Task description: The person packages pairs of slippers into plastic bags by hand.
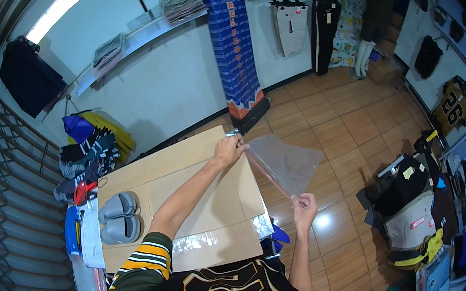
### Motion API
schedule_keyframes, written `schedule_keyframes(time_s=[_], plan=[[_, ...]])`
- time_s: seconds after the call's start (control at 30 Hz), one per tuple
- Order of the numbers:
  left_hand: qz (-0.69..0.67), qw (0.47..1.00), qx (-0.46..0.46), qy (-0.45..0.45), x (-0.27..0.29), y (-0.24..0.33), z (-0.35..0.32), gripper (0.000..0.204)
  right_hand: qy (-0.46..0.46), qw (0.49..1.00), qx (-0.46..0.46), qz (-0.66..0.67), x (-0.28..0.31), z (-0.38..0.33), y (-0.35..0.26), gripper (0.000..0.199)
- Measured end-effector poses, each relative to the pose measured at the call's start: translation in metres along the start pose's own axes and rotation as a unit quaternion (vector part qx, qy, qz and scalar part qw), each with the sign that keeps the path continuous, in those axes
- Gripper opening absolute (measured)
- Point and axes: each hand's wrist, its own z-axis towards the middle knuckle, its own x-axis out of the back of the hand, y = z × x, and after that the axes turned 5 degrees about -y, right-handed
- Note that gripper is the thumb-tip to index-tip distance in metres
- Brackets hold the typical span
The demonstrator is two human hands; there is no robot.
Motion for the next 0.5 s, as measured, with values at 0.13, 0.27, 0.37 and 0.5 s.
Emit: schedule_keyframes(time_s=[0.13,0.27,0.37,0.5], plan=[[0.038,0.997,0.022,-0.057,-0.001,-0.008,0.022,0.031,-0.013,0.999,0.013,-0.036,-0.013,-0.006,0.015,0.023],[0.021,0.998,0.02,-0.06,0.006,-0.018,0.028,0.029,-0.021,0.997,0.024,-0.07,-0.03,-0.022,0.007,0.023],[-0.006,0.999,0.013,-0.044,0.012,-0.013,0.022,0.027,-0.021,0.995,0.028,-0.097,-0.037,-0.039,-0.014,0.023],[-0.05,0.999,0.002,0.008,0.02,-0.012,0.007,0.025,-0.027,0.989,0.049,-0.135,-0.044,-0.06,-0.027,0.02]])
